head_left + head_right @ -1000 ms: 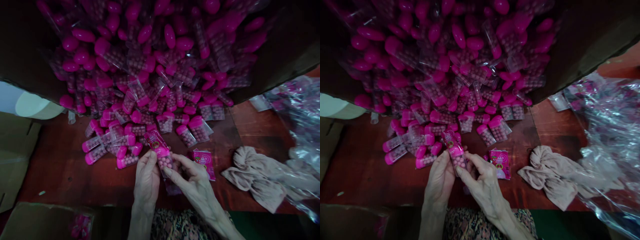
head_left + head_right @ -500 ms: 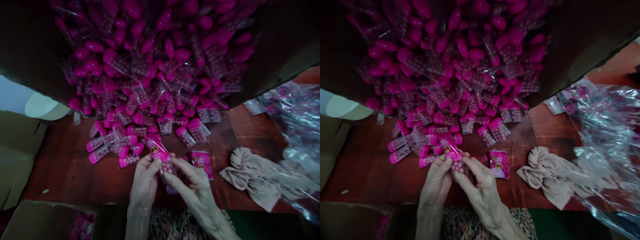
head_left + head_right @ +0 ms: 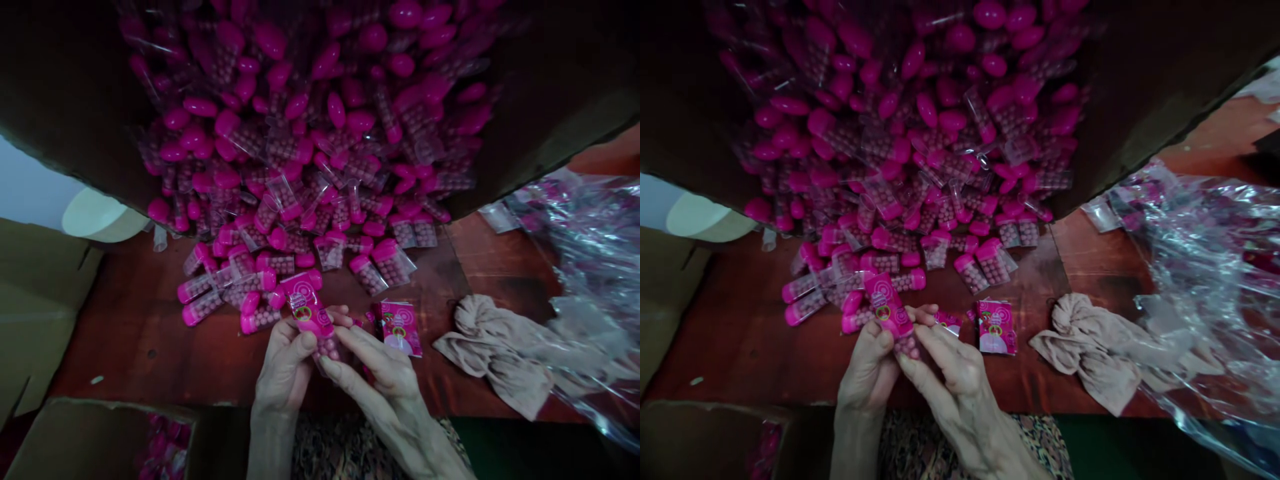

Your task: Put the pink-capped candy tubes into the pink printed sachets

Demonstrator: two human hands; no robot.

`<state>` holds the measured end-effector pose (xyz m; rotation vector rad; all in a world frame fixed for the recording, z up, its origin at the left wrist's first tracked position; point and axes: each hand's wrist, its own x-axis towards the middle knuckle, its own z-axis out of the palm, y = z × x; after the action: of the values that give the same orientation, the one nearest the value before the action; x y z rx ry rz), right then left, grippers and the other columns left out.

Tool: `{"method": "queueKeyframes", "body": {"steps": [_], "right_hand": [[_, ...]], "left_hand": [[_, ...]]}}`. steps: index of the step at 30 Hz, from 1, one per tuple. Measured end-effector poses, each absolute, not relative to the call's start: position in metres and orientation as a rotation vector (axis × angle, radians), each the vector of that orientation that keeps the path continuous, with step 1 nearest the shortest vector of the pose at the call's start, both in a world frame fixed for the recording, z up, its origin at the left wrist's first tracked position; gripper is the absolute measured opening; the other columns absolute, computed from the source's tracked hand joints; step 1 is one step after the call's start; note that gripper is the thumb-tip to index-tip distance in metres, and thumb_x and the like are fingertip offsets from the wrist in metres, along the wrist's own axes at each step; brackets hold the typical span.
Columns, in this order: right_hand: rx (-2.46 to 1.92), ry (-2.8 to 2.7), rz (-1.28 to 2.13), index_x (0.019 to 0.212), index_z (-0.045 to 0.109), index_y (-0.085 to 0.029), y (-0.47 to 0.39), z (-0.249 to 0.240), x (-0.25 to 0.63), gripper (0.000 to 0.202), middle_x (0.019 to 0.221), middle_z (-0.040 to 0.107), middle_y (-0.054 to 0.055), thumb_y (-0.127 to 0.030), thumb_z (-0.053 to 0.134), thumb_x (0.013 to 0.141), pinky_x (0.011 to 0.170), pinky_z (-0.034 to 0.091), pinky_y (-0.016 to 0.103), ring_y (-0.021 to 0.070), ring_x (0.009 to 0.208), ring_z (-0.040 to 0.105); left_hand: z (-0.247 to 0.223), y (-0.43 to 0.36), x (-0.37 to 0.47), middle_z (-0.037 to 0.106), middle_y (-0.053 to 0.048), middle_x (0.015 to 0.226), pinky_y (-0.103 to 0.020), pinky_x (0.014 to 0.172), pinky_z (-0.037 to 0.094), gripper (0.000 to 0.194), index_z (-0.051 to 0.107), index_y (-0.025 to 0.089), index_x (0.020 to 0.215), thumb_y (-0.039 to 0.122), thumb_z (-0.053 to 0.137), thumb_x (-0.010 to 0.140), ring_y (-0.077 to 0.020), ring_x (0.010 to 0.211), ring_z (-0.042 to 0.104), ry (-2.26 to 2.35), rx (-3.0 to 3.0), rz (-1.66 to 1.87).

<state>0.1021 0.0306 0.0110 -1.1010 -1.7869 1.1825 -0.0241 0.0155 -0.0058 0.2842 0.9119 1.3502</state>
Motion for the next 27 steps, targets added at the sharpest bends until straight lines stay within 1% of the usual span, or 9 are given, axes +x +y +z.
{"method": "queueKeyframes", "body": {"steps": [4, 8, 11, 13, 16, 19, 21, 23, 27], "right_hand": [[-1.151, -1.72, 1.115, 0.105, 0.068, -0.026, 0.026, 0.011, 0.102, 0.024, 0.099, 0.072, 0.005, -0.024, 0.06, 0.082, 0.078, 0.058, 0.032, 0.0236, 0.089, 0.068], [-1.208, -1.66, 1.004, 0.107, 0.067, -0.023, 0.019, 0.007, 0.102, 0.027, 0.097, 0.072, 0.006, -0.023, 0.062, 0.08, 0.077, 0.058, 0.033, 0.0222, 0.085, 0.068], [-1.219, -1.637, 1.077, 0.106, 0.067, -0.022, 0.019, 0.001, 0.101, 0.027, 0.101, 0.071, 0.007, -0.026, 0.063, 0.08, 0.078, 0.057, 0.033, 0.0212, 0.086, 0.068], [-1.205, -1.644, 1.165, 0.105, 0.066, -0.021, 0.02, -0.002, 0.099, 0.026, 0.1, 0.071, 0.007, -0.03, 0.06, 0.082, 0.075, 0.057, 0.032, 0.0201, 0.083, 0.068], [-1.299, -1.694, 1.204, 0.111, 0.061, -0.019, 0.018, -0.005, 0.095, 0.033, 0.102, 0.069, 0.009, -0.036, 0.055, 0.085, 0.073, 0.056, 0.031, 0.0211, 0.086, 0.066], [-1.277, -1.751, 1.262, 0.104, 0.062, -0.019, 0.013, -0.002, 0.091, 0.027, 0.093, 0.069, 0.007, -0.036, 0.048, 0.089, 0.07, 0.054, 0.027, 0.0191, 0.082, 0.065], [-1.199, -1.739, 1.348, 0.097, 0.062, -0.021, 0.012, 0.0, 0.088, 0.023, 0.08, 0.067, 0.003, -0.031, 0.042, 0.092, 0.065, 0.052, 0.022, 0.015, 0.071, 0.063], [-1.191, -1.703, 1.375, 0.096, 0.06, -0.02, 0.012, 0.002, 0.085, 0.021, 0.072, 0.063, 0.001, -0.029, 0.041, 0.092, 0.062, 0.05, 0.02, 0.0131, 0.062, 0.06], [-1.215, -1.681, 1.367, 0.091, 0.059, -0.019, 0.014, 0.004, 0.083, 0.021, 0.069, 0.061, 0.001, -0.03, 0.042, 0.091, 0.058, 0.048, 0.021, 0.0131, 0.058, 0.057]], "left_hand": [[-0.005, 0.014, -0.02, 0.072, -0.009, 0.086, -0.036, 0.075, 0.051, 0.02, 0.073, 0.019, 0.077, 0.034, 0.074, 0.064, -0.0268, 0.083, 0.065, 0.964, 0.259, 1.401], [-0.001, 0.01, -0.011, 0.072, -0.007, 0.078, -0.032, 0.072, 0.051, 0.014, 0.073, 0.018, 0.077, 0.028, 0.073, 0.067, -0.0159, 0.063, 0.062, 1.018, 0.23, 1.422], [0.001, 0.008, -0.008, 0.07, -0.003, 0.067, -0.029, 0.07, 0.051, 0.014, 0.073, 0.016, 0.076, 0.027, 0.074, 0.067, -0.0111, 0.054, 0.058, 1.035, 0.164, 1.423], [0.002, 0.009, -0.009, 0.07, -0.003, 0.066, -0.028, 0.07, 0.051, 0.015, 0.072, 0.016, 0.077, 0.028, 0.073, 0.068, -0.0112, 0.055, 0.059, 1.05, 0.092, 1.461], [0.002, 0.012, -0.013, 0.072, -0.006, 0.077, -0.028, 0.071, 0.051, 0.017, 0.071, 0.016, 0.081, 0.03, 0.071, 0.07, -0.0134, 0.062, 0.062, 1.065, 0.025, 1.512], [0.004, 0.015, -0.012, 0.072, -0.007, 0.079, -0.028, 0.07, 0.051, 0.018, 0.07, 0.016, 0.077, 0.031, 0.072, 0.069, -0.0151, 0.065, 0.064, 1.092, 0.02, 1.536], [0.005, 0.015, -0.009, 0.072, -0.007, 0.078, -0.028, 0.069, 0.051, 0.017, 0.07, 0.016, 0.076, 0.032, 0.071, 0.069, -0.0149, 0.063, 0.064, 1.099, 0.04, 1.533], [0.007, 0.013, -0.005, 0.072, -0.007, 0.081, -0.028, 0.068, 0.052, 0.019, 0.071, 0.016, 0.08, 0.032, 0.07, 0.071, -0.0136, 0.06, 0.062, 1.093, 0.061, 1.521], [0.007, 0.008, -0.002, 0.071, -0.005, 0.076, -0.03, 0.071, 0.052, 0.018, 0.072, 0.016, 0.079, 0.032, 0.07, 0.071, -0.01, 0.05, 0.058, 1.099, 0.033, 1.52]]}}
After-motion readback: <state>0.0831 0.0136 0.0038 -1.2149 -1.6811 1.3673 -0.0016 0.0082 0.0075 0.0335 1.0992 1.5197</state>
